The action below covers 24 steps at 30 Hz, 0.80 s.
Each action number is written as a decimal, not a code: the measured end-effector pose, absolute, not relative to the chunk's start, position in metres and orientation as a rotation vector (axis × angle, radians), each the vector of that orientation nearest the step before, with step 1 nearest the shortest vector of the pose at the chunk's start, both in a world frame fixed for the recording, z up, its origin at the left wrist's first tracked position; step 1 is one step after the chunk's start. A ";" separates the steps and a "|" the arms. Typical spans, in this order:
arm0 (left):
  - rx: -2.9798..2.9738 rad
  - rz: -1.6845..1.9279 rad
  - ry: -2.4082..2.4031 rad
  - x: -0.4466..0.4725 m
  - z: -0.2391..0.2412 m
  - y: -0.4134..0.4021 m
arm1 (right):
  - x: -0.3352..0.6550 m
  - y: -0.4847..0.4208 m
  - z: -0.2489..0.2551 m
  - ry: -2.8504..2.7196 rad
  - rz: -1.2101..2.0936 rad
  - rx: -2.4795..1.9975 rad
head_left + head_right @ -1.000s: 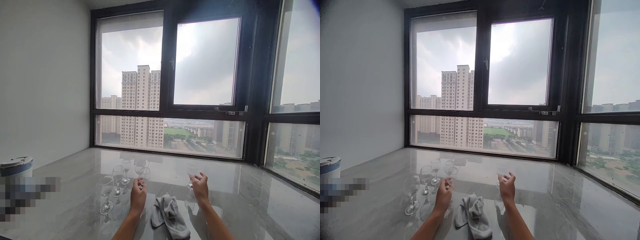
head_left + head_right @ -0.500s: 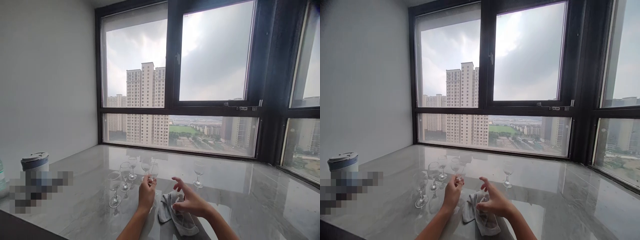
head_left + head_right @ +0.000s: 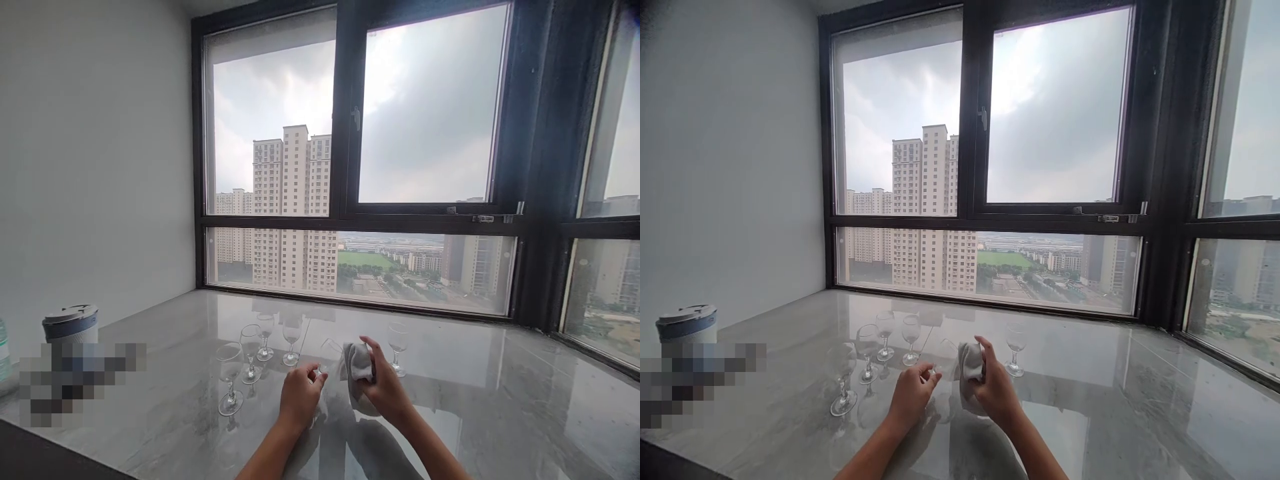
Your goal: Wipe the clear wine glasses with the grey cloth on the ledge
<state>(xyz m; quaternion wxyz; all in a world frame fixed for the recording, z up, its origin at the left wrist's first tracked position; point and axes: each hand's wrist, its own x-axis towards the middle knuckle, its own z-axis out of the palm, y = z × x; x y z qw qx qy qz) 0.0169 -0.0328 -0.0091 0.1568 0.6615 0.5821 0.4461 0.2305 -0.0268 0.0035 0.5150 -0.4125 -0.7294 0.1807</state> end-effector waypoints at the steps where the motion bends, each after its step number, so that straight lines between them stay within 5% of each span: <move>1: 1.937 1.227 1.661 0.018 -0.009 -0.034 | 0.230 -0.027 0.003 -1.755 0.426 -0.983; 14: 2.352 0.991 1.358 0.023 -0.006 -0.052 | 0.236 -0.024 0.005 -1.644 0.306 -1.229; 24: 2.084 1.346 1.501 0.019 -0.004 -0.044 | 0.239 -0.023 0.007 -1.492 0.635 -1.177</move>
